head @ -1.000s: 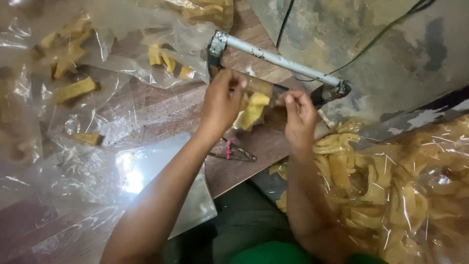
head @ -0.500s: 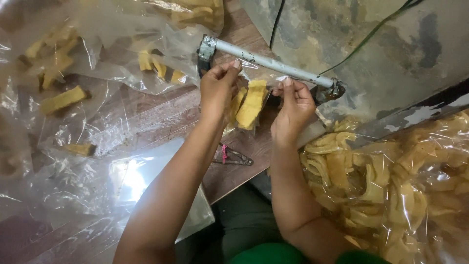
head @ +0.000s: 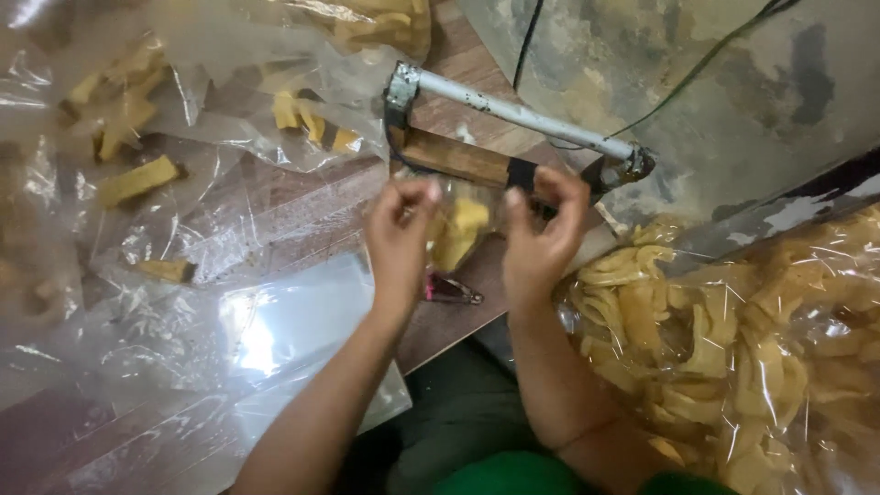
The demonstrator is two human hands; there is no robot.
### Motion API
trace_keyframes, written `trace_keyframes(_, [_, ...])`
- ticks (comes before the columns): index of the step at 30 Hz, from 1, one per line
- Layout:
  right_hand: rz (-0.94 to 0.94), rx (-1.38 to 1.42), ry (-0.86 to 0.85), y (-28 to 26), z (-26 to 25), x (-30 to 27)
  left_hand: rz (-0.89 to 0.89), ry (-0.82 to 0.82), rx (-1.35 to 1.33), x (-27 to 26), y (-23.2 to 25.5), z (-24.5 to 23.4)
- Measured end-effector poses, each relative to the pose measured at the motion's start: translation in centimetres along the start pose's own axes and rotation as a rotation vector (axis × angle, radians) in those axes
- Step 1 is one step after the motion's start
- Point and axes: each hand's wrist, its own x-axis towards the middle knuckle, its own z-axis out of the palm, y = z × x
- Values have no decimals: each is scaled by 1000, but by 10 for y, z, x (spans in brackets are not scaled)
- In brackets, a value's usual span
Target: A person is manually packaging small food items by picking them up from a pile and placing them into individual plastic bags.
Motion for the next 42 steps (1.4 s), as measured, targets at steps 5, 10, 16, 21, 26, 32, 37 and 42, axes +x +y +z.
trace_keyframes(5, [-425, -436, -283, 36, 13, -41, 121, 76, 34, -36, -31, -32])
trace_keyframes(10, [-3, -262, -420, 32, 3, -64, -14, 425, -171, -37, -21, -82])
trace_keyframes(16, [89, 150, -752, 27, -7, -127, -49, 181, -376, -70, -7, -80])
trace_keyframes(21, [-49, 199, -726, 31, -11, -138, 127, -231, -334, -103, -41, -80])
trace_keyframes(26, [-273, 116, -668, 33, -21, -144, 482, -244, -490, -121, -65, -72])
trace_keyframes(32, [-501, -21, -556, 41, -54, -138, 248, -92, -332, -119, -100, -66])
trace_keyframes(37, [20, 161, -754, 91, -141, -146, 33, -153, -120, -118, -118, -34])
trace_keyframes(42, [557, -306, -245, 78, -247, -39, 27, -563, -17, -138, -110, 4])
